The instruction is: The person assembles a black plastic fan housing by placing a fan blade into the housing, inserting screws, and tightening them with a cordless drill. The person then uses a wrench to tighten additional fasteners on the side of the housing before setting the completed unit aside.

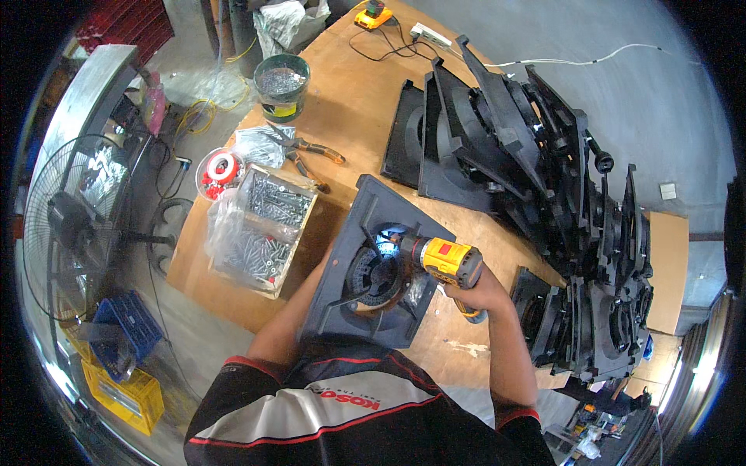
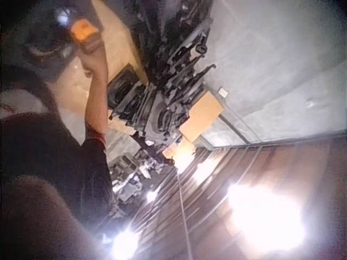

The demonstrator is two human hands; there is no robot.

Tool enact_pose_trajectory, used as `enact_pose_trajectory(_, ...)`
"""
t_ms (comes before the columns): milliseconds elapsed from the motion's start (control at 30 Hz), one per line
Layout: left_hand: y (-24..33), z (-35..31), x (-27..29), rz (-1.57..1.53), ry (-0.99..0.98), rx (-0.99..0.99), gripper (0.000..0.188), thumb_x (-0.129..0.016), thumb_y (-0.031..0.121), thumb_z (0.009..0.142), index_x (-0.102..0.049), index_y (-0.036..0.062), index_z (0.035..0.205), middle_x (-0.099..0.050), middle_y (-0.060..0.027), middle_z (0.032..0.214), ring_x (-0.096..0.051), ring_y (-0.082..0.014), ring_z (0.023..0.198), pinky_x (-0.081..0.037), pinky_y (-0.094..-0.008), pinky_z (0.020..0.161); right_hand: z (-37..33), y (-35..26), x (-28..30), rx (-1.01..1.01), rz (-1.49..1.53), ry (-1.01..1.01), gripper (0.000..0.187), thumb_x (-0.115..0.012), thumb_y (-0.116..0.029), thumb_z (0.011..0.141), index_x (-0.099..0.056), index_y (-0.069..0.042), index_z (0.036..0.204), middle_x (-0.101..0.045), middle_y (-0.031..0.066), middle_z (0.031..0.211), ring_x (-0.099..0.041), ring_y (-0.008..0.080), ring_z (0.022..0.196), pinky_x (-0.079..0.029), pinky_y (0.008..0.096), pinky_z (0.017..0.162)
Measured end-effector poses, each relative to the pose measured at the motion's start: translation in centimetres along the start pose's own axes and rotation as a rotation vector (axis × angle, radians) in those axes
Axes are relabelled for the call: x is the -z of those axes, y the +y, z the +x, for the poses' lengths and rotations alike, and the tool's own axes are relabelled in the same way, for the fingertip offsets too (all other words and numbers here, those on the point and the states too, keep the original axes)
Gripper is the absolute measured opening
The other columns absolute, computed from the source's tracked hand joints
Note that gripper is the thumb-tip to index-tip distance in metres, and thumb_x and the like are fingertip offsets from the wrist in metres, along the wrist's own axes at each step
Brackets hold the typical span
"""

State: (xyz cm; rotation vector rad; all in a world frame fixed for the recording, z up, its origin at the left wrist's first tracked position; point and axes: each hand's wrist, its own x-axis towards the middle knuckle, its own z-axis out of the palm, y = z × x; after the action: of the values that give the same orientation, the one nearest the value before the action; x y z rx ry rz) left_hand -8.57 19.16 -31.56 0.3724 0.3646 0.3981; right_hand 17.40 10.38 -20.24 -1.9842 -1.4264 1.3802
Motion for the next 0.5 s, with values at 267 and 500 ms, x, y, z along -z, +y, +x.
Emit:
enact_pose_trajectory(267, -0.3, -0.3, -0.1, -0.001, 0.007, -0.01, 0.057, -0.035, 0.046, 0.102, -0.052, 0.0008, 0.133, -0.06, -0.0171, 0.126, -0.061, -0.0266, 0.113, -0.05, -0.0399, 0.098, -0.1, 1.2, -0.1, -0.028, 0.019, -0.016, 0.072, -0.079, -0.009, 0.065, -0.05, -0.002, 0.131, -0.063, 0.0103, 0.122, -0.06, 0.0191, 0.113, -0.047, 0.0344, 0.099)
enact_pose_trajectory(500, -0.3, -0.5, -0.4, -0.001, 0.003, -0.008, 0.058, -0.035, 0.047, 0.102, -0.052, 0.0009, 0.134, -0.06, -0.017, 0.127, -0.061, -0.0265, 0.114, -0.05, -0.0396, 0.099, -0.4, 0.6, -0.2, -0.075, 0.0, -0.011, 0.072, -0.078, -0.009, 0.065, -0.05, -0.002, 0.131, -0.063, 0.0097, 0.121, -0.06, 0.0189, 0.112, -0.047, 0.0335, 0.099)
